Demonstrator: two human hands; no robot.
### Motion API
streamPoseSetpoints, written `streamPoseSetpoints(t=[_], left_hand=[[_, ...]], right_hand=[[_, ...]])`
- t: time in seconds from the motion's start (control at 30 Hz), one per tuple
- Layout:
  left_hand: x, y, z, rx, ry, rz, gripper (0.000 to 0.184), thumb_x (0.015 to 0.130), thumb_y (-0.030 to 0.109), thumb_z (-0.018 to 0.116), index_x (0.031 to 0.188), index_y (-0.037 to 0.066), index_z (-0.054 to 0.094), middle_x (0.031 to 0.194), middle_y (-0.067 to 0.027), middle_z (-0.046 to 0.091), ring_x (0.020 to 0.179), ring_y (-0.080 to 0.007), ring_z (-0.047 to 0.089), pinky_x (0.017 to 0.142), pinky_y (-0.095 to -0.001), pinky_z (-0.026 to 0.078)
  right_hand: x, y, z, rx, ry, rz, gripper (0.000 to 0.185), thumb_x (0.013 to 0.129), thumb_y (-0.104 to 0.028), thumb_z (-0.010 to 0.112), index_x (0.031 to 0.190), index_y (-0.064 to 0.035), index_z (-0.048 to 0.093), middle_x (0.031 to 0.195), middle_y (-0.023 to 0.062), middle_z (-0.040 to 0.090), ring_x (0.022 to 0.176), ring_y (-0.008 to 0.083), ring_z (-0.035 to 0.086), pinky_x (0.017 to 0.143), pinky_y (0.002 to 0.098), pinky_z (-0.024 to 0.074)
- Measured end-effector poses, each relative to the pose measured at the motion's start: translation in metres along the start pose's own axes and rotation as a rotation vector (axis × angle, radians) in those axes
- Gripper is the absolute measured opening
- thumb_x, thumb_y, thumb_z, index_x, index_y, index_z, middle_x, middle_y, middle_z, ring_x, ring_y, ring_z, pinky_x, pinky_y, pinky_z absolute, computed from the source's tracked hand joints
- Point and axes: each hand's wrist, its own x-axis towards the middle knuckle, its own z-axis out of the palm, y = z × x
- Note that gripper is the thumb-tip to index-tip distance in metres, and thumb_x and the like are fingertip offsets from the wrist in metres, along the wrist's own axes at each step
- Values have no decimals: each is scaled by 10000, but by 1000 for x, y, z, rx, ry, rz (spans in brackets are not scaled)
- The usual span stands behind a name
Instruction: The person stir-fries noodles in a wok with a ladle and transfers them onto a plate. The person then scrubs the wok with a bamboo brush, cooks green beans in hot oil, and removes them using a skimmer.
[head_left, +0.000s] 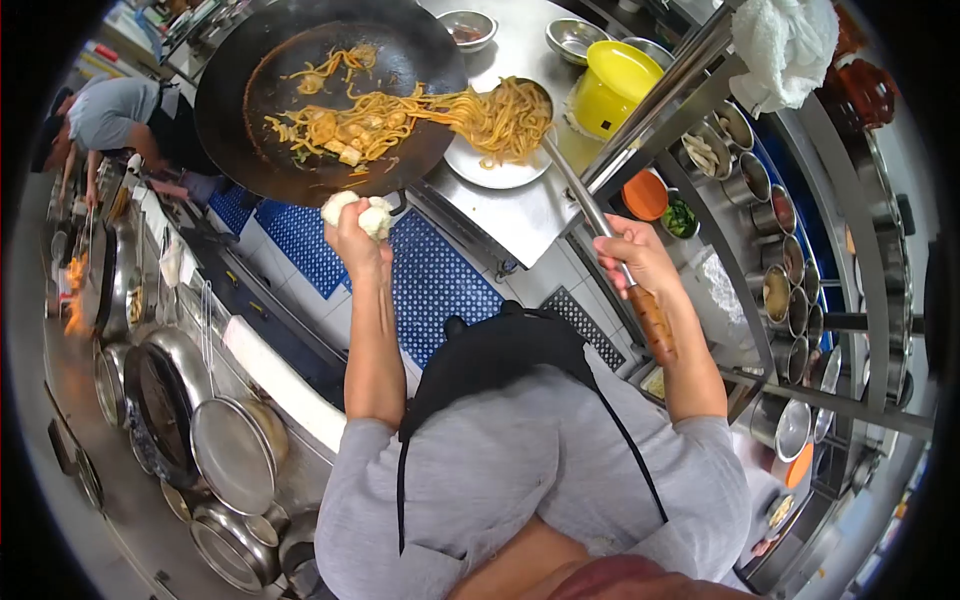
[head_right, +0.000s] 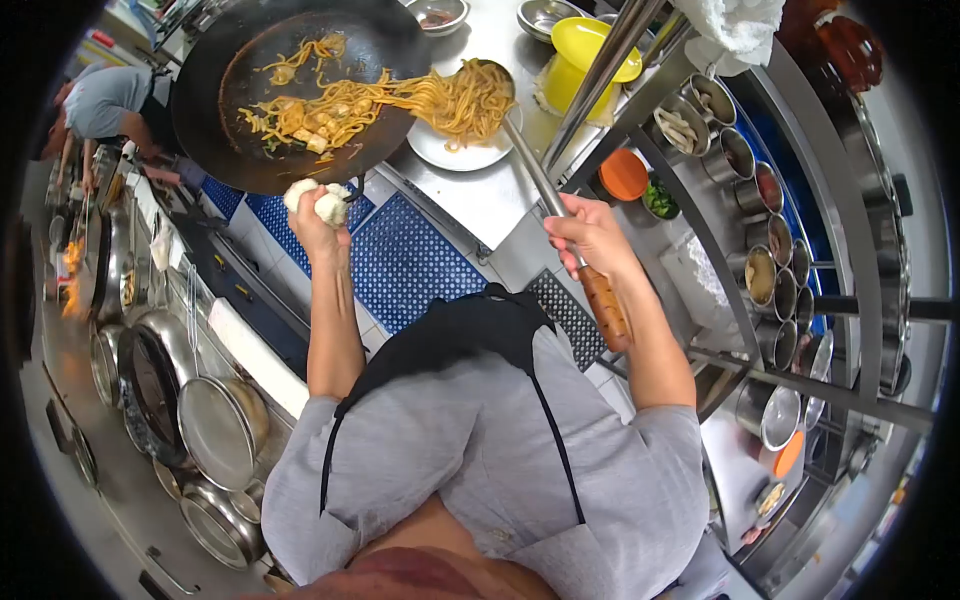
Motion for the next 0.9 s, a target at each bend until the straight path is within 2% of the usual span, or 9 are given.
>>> streamPoseSetpoints(t=[0.07,0.1,0.27,0.33,0.43,0.53,0.63,0.77,0.9], left_hand=[[3,7,1,7,-16,-23,172,766,-22,552,933,19,552,828,-49,583,673,-166,607,572,-282,513],[5,9,0,2,-25,-29,168,767,-18,552,931,19,552,826,-50,583,674,-166,607,572,-282,512],[9,22,3,33,-35,-66,150,777,2,550,926,20,549,810,-53,579,637,-165,602,525,-278,502],[11,24,5,20,-53,-63,142,785,34,570,926,36,558,782,-51,591,582,-166,603,448,-281,476],[20,22,4,49,-61,-49,136,810,97,596,938,51,586,736,-50,618,537,-167,620,380,-277,464],[14,34,11,59,-87,-113,114,791,34,571,902,47,545,732,-38,574,527,-155,580,378,-284,432],[12,35,17,43,-55,-131,110,788,48,585,893,59,554,704,-31,571,483,-153,564,345,-279,416],[19,20,6,45,-95,-92,91,815,100,618,887,52,588,666,-52,606,457,-168,592,326,-265,447],[7,23,13,-7,-86,-133,68,819,100,612,871,62,589,663,-42,605,473,-159,598,328,-263,451]], right_hand=[[8,12,9,-202,100,-48,229,872,-48,605,1098,-25,629,607,-14,515,377,65,466,351,220,364],[8,13,13,-252,111,-68,338,843,-64,614,1173,3,637,639,56,581,439,138,536,460,274,455],[6,26,29,-820,369,-239,585,807,-114,646,1362,11,506,811,289,630,770,344,685,758,400,505],[5,28,33,-904,410,-394,583,810,-109,647,1364,5,508,803,309,615,789,368,684,746,404,506],[-9,8,51,-994,412,-205,600,808,-91,649,1379,6,491,900,309,640,819,390,670,750,400,510],[16,56,32,-911,464,-714,617,811,-59,639,1405,-29,474,1104,290,645,893,374,685,773,385,522],[34,79,29,-655,380,-510,610,821,-41,626,1413,-76,482,1274,241,599,1055,361,661,872,367,512],[50,67,31,-729,363,-573,557,851,-78,618,1396,-100,507,1275,238,596,1208,359,578,997,358,445],[76,29,57,-796,263,-567,497,897,-176,606,1380,-91,523,1211,254,619,1160,391,592,965,381,464]])
